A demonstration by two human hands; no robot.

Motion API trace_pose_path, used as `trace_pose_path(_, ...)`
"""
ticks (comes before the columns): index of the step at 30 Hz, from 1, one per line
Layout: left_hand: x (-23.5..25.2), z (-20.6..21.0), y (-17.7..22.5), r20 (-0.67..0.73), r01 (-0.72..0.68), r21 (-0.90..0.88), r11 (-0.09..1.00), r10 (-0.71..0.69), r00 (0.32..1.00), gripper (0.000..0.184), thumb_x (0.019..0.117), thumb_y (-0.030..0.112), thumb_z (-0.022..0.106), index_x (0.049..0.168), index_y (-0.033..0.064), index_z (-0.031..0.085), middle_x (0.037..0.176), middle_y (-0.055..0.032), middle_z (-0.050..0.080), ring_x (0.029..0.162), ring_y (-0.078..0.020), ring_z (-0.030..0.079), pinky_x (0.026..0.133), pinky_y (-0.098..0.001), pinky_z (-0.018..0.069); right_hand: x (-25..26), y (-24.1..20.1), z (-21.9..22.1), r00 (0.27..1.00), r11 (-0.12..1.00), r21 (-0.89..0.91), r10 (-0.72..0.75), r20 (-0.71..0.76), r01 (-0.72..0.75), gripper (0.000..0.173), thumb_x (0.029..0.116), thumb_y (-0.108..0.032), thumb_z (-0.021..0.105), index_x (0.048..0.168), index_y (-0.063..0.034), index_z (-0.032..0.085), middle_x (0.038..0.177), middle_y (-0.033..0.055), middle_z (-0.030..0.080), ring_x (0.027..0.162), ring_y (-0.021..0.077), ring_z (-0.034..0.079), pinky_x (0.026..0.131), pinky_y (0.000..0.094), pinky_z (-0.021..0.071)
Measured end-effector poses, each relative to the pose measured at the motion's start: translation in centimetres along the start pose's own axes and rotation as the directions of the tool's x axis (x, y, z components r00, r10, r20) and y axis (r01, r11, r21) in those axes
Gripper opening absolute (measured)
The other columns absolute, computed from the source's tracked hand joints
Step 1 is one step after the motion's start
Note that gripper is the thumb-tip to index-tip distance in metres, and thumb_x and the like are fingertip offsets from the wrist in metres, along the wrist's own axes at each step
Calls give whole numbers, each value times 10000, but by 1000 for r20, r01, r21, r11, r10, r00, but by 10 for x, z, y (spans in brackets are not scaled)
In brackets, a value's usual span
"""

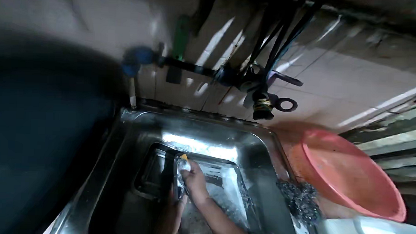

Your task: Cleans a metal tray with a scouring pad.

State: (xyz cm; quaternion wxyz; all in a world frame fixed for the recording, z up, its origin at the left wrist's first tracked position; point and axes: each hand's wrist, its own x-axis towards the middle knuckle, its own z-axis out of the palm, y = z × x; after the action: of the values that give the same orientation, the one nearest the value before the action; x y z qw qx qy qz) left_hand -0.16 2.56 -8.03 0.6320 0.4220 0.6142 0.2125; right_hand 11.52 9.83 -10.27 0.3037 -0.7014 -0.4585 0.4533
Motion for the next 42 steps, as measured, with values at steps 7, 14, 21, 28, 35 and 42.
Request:
trace_pose_path(7, 7, 1, -8, -11, -71, -233, 970, 70, 997, 612, 1113, 335, 340, 1631, 50, 183, 1670, -177, 248, 1527, -233, 293, 1237, -410, 270, -107, 50, -31, 942, 948, -191, -199, 270, 255, 332, 843, -93, 761, 1129, 73, 731, 1211, 269, 674, 1166, 350, 639, 1033, 462, 512)
trace_pose_path(14, 7, 1, -3, -17, -18, -199, 980, 15, 1000, 587, 1119, 322, 334, 1628, 57, 207, 1680, -157, 233, 1539, -227, 268, 1248, -421, 243, -72, 141, -133, 970, 932, -353, 11, 245, 79, 422, 888, -67, 725, 1262, 109, 642, 1315, 285, 626, 1288, 342, 576, 1137, 437, 431)
trace_pose_path(21, 8, 1, -2, 1, -19, -193, 981, 19, 1000, 609, 1120, 340, 308, 1643, 77, 140, 1698, -153, 171, 1555, -227, 223, 1256, -419, 221, -75, 80, -47, 996, 807, -585, -81, 35, 87, 515, 928, -215, 693, 1325, 100, 603, 1338, 304, 614, 1299, 417, 572, 1132, 506, 431)
trace_pose_path(28, 10, -1, -5, -2, -1, -72, 997, 1, 1000, 650, 1107, 356, 380, 1648, 99, 128, 1688, -151, 212, 1544, -231, 260, 1247, -419, 247, -44, 96, -68, 996, 804, -588, 56, -72, -88, 569, 957, -227, 672, 1423, 65, 527, 1428, 288, 549, 1379, 410, 497, 1177, 502, 384)
trace_pose_path(35, 8, 2, 14, -23, 177, 146, 973, -175, 984, 847, 955, 49, 599, 1648, 125, 118, 1482, -228, 502, 1330, -321, 537, 1089, -474, 443, -22, 58, -27, 981, 807, -586, -170, -99, 81, 535, 928, -182, 693, 1383, 73, 574, 1403, 300, 569, 1359, 446, 507, 1174, 526, 374)
trace_pose_path(42, 7, 0, 16, 21, 194, 161, 968, -199, 980, 945, 919, -28, 618, 1650, 134, 40, 1495, -240, 483, 1314, -340, 551, 1076, -480, 454, 26, 67, -58, 983, 662, -733, -177, 49, 156, 476, 936, -146, 644, 1375, 33, 598, 1426, 261, 569, 1396, 415, 481, 1198, 507, 346)
